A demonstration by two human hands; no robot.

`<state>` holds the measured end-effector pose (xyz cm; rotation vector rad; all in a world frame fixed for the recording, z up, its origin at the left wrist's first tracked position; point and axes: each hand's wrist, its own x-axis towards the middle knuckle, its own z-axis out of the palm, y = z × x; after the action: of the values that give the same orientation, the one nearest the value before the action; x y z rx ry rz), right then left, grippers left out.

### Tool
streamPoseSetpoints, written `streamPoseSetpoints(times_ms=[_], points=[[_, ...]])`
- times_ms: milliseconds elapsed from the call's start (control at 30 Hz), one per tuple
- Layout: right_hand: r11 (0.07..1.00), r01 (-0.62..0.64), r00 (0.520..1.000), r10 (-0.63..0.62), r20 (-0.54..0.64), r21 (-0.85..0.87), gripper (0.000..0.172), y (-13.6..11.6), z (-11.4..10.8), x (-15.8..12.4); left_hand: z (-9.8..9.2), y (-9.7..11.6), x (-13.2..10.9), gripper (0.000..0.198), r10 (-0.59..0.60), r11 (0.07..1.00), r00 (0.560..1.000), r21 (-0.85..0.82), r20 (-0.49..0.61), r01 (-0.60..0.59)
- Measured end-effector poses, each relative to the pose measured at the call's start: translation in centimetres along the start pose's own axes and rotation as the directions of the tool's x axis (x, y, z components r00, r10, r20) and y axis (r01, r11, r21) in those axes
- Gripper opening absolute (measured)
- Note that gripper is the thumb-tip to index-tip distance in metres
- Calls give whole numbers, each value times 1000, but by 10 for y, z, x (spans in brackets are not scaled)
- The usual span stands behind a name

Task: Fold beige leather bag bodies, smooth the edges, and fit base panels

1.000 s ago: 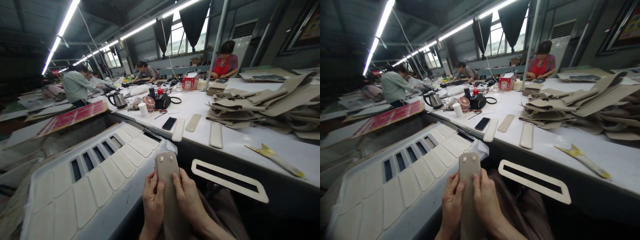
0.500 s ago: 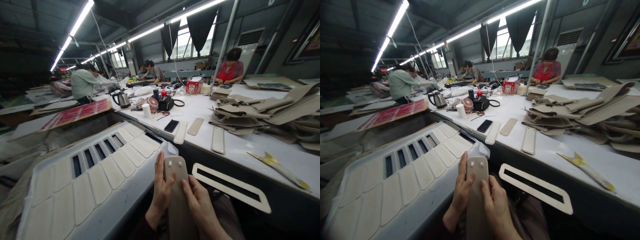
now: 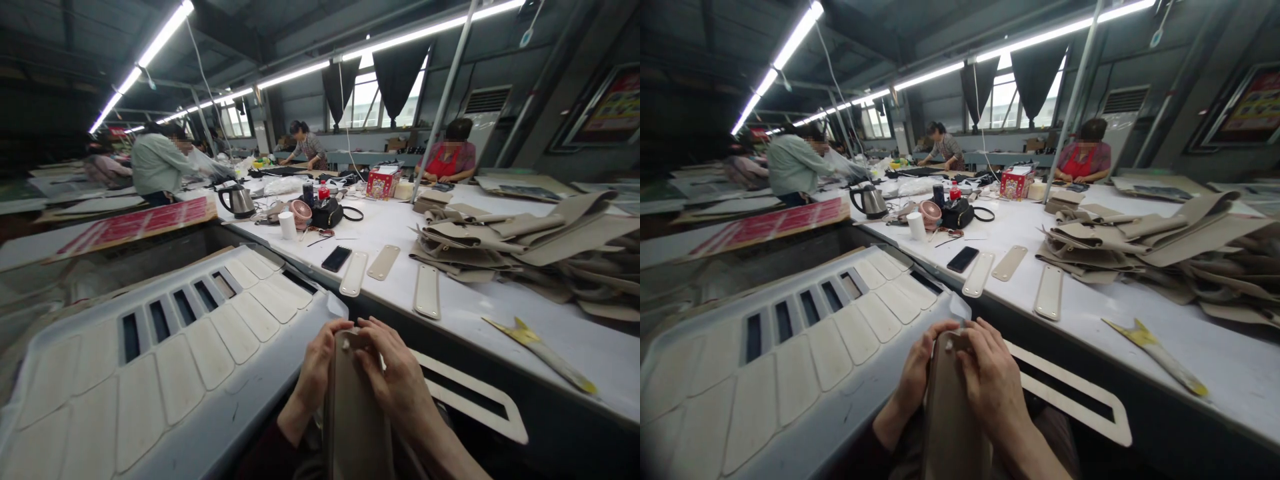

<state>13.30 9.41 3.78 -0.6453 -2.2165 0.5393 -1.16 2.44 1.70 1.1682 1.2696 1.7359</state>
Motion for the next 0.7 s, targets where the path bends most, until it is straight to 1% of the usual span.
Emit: streamPoseSetpoints(times_ms=[67, 100, 167, 233, 300, 333, 400, 433, 500, 533, 600, 700], points=[[997, 69, 997, -68, -45, 24, 15, -6, 0, 1, -5, 2, 11, 49, -13, 1000, 1000, 3, 8, 13], [995, 103, 992, -102, -69, 15, 15, -8, -1, 2, -7, 3, 17, 46, -26, 1000, 999, -17, 32, 26], [985, 168, 979, -173, -106, -50, 18, -12, -1, 2, -11, 6, 27, 35, -81, 991, 989, -95, 127, 94], [966, 226, 963, -242, -122, -126, 21, -14, -1, 0, -14, 10, 36, 25, -154, 970, 960, -151, 233, 192], [948, 278, 946, -298, -126, -155, 25, -15, 1, -3, -17, 13, 41, 27, -197, 966, 926, -99, 320, 240], [942, 304, 937, -323, -131, -144, 27, -16, 1, -5, -18, 14, 44, 30, -206, 972, 913, -33, 351, 233], [930, 357, 920, -366, -137, -89, 26, -18, 1, -11, -22, 14, 46, 35, -214, 975, 901, 138, 376, 174], [921, 386, 913, -389, -126, -53, 25, -20, 0, -16, -24, 12, 46, 35, -206, 967, 908, 217, 365, 132], [890, 455, 888, -454, -68, -3, 20, -24, -4, -26, -26, 8, 45, 31, -160, 946, 938, 320, 307, 57], [868, 497, 868, -497, -23, -3, 19, -26, -7, -32, -27, 5, 43, 30, -132, 940, 951, 339, 280, 31], [816, 577, 816, -575, 49, -38, 22, -29, -16, -44, -26, 2, 40, 30, -94, 945, 961, 326, 259, 5], [755, 648, 760, -633, 147, -99, 29, -29, -28, -59, -19, 1, 36, 29, -76, 959, 954, 283, 291, -9]])
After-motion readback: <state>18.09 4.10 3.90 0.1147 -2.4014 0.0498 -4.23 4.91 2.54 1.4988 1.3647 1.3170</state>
